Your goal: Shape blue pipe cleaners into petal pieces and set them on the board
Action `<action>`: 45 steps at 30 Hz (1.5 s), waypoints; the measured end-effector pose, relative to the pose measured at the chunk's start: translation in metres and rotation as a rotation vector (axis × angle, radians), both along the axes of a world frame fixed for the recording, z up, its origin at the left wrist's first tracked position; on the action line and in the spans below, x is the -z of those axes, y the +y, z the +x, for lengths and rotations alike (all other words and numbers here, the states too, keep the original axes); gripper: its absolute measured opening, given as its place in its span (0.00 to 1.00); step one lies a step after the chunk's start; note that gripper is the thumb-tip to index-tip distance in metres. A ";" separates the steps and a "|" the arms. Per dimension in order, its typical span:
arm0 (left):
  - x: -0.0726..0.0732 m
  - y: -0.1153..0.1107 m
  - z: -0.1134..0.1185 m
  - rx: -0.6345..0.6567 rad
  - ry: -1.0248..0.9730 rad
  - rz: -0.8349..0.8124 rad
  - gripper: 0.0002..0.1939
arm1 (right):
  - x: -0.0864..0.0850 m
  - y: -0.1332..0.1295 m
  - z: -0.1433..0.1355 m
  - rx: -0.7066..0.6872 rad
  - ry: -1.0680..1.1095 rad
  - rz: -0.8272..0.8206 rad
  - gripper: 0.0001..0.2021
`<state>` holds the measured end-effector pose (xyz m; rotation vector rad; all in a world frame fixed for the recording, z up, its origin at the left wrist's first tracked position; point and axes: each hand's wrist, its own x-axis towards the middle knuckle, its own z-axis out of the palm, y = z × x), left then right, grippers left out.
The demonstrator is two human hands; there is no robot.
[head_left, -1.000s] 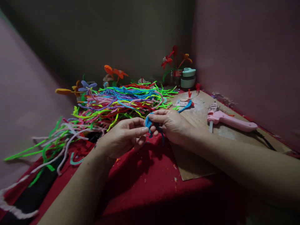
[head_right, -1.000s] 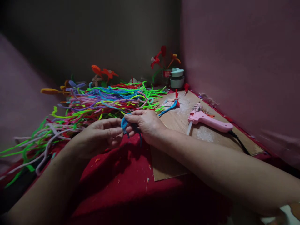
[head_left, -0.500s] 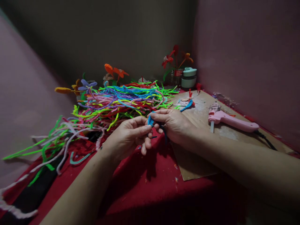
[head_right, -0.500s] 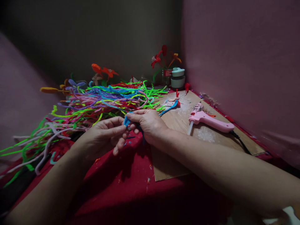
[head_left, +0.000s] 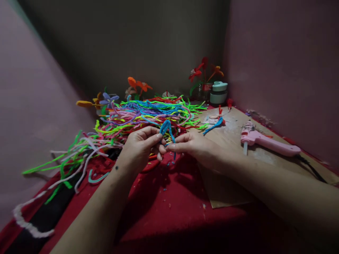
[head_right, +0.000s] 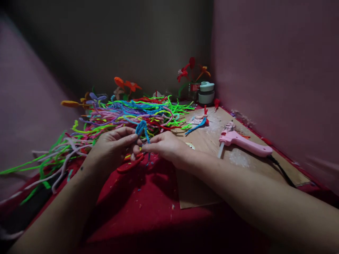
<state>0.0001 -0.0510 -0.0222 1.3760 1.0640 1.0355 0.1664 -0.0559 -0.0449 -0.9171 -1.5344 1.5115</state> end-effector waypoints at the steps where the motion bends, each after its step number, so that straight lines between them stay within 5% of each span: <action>1: -0.001 0.000 -0.001 -0.004 -0.003 0.000 0.06 | -0.001 -0.001 0.000 -0.012 -0.063 0.037 0.12; 4: -0.001 0.001 -0.001 -0.008 -0.002 0.004 0.07 | 0.001 -0.002 -0.002 -0.077 -0.079 0.023 0.13; 7: 0.000 0.001 -0.002 -0.019 0.023 0.046 0.08 | 0.005 0.000 -0.005 -0.093 0.135 -0.062 0.10; 14: -0.004 -0.007 0.006 -0.019 0.156 0.097 0.06 | 0.004 0.004 -0.004 0.099 0.454 -0.077 0.06; 28: 0.000 -0.016 0.017 -0.029 0.256 0.167 0.06 | -0.003 -0.004 -0.004 0.299 0.163 0.190 0.05; 45: 0.001 -0.018 0.018 -0.080 0.274 0.235 0.03 | 0.011 -0.007 -0.005 0.517 -0.214 0.658 0.09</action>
